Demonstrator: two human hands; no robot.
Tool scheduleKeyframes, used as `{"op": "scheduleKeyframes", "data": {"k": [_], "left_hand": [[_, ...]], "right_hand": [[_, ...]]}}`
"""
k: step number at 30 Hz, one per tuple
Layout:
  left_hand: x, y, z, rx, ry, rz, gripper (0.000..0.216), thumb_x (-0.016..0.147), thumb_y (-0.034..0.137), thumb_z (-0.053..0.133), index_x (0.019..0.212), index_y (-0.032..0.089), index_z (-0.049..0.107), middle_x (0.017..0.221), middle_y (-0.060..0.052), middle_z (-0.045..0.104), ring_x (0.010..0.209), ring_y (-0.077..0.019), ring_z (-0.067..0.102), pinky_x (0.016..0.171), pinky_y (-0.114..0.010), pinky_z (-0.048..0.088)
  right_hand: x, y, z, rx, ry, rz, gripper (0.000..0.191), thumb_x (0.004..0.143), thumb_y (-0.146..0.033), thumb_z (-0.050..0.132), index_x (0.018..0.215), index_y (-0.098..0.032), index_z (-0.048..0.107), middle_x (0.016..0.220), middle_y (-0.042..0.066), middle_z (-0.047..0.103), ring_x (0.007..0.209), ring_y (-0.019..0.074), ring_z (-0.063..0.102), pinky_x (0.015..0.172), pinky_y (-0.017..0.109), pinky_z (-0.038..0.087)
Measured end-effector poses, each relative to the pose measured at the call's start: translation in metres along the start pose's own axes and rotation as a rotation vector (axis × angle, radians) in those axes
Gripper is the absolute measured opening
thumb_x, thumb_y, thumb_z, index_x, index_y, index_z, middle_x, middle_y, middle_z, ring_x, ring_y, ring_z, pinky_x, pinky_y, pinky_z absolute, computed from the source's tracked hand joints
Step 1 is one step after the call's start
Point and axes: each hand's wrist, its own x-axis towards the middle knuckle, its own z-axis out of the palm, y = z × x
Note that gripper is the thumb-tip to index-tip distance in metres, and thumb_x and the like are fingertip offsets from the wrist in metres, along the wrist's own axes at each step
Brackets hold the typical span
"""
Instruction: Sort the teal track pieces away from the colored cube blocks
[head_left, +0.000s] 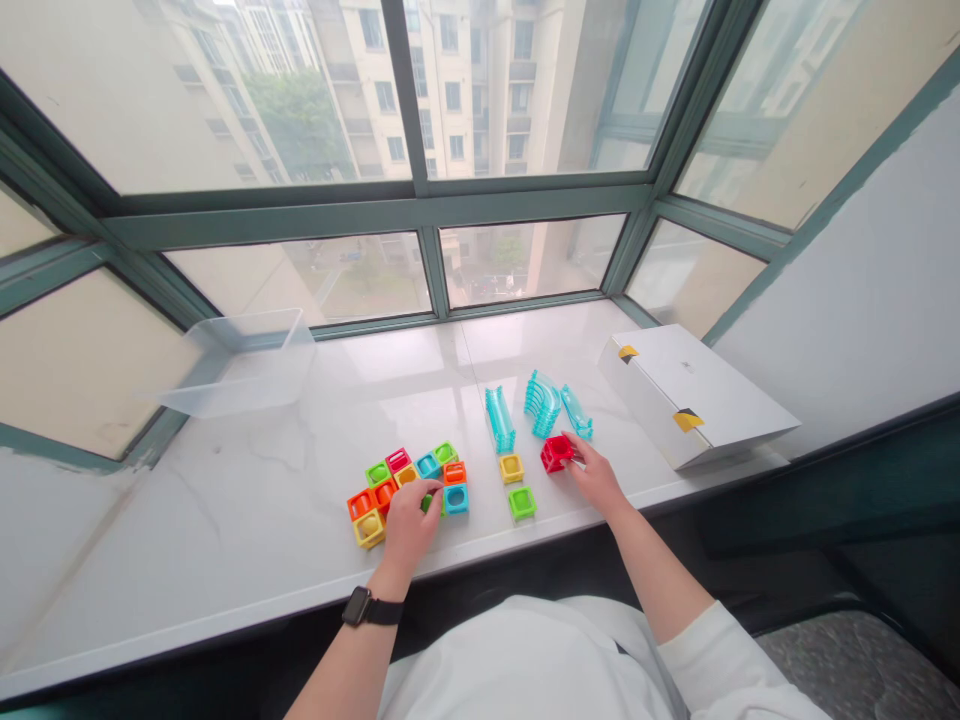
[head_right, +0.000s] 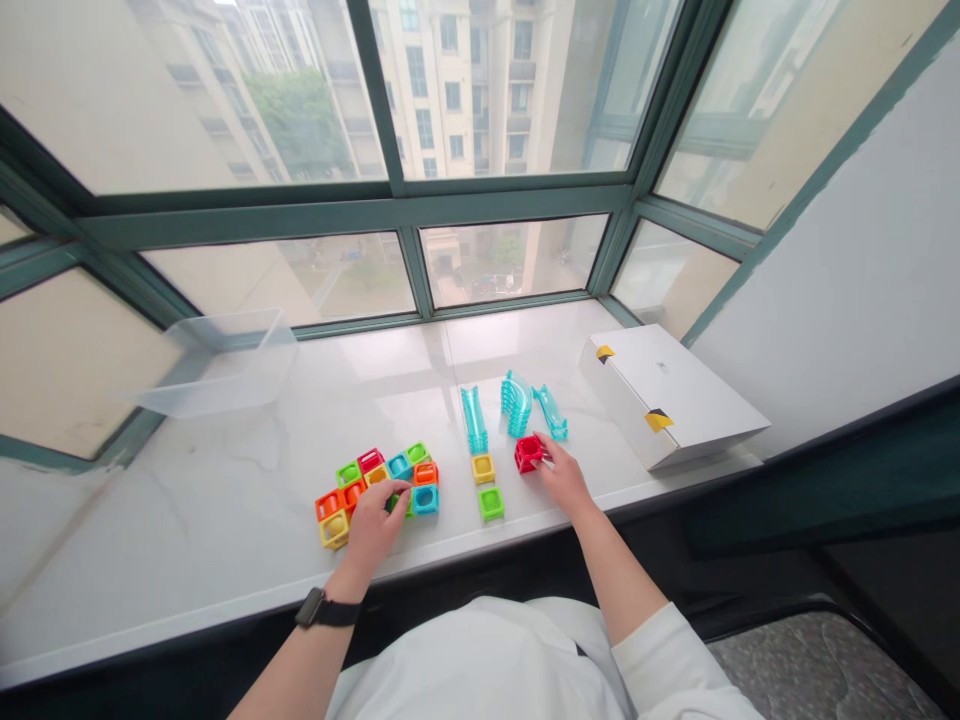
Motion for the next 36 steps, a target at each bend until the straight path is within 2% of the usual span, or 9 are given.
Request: {"op": "scheduleKeyframes", "data": {"k": [11, 19, 32, 36], "left_hand": [[0.000, 0.003, -0.002, 0.000, 0.002, -0.016, 0.020, 0.096, 0.033, 0.055, 0.096, 0.024, 0.073, 0.099, -0.007, 0.077, 0.094, -0.0260, 0.070, 0.087, -0.043, 0.054], [0.000, 0.003, 0.000, -0.007, -0.004, -0.026, 0.020, 0.098, 0.035, 0.055, 0.097, 0.024, 0.072, 0.099, -0.007, 0.077, 0.096, -0.0266, 0.069, 0.091, -0.044, 0.052], [-0.001, 0.000, 0.001, 0.010, 0.000, -0.008, 0.021, 0.098, 0.033, 0.054, 0.097, 0.023, 0.073, 0.100, -0.008, 0.077, 0.096, -0.0269, 0.069, 0.091, -0.045, 0.053], [-0.001, 0.000, 0.002, 0.006, -0.003, -0.020, 0.020, 0.097, 0.032, 0.055, 0.098, 0.023, 0.073, 0.100, -0.007, 0.077, 0.095, -0.0264, 0.069, 0.092, -0.044, 0.053]], "right_hand": [[0.000, 0.009, 0.000, -0.095, -0.026, -0.024, 0.056, 0.095, -0.028, 0.055, 0.151, -0.034, 0.055, 0.136, 0.004, 0.072, 0.106, 0.0241, 0.075, 0.094, 0.040, 0.061], [-0.002, 0.009, 0.000, -0.121, -0.009, -0.037, 0.057, 0.094, -0.027, 0.054, 0.151, -0.033, 0.055, 0.135, 0.004, 0.073, 0.107, 0.0238, 0.075, 0.096, 0.039, 0.060], [-0.002, 0.012, 0.002, -0.093, -0.004, -0.035, 0.058, 0.094, -0.030, 0.055, 0.152, -0.033, 0.054, 0.133, 0.004, 0.074, 0.116, 0.0259, 0.072, 0.108, 0.046, 0.055], [-0.002, 0.015, 0.004, -0.091, 0.005, -0.046, 0.058, 0.095, -0.030, 0.054, 0.153, -0.033, 0.053, 0.138, 0.004, 0.071, 0.121, 0.0262, 0.070, 0.110, 0.046, 0.054]]}}
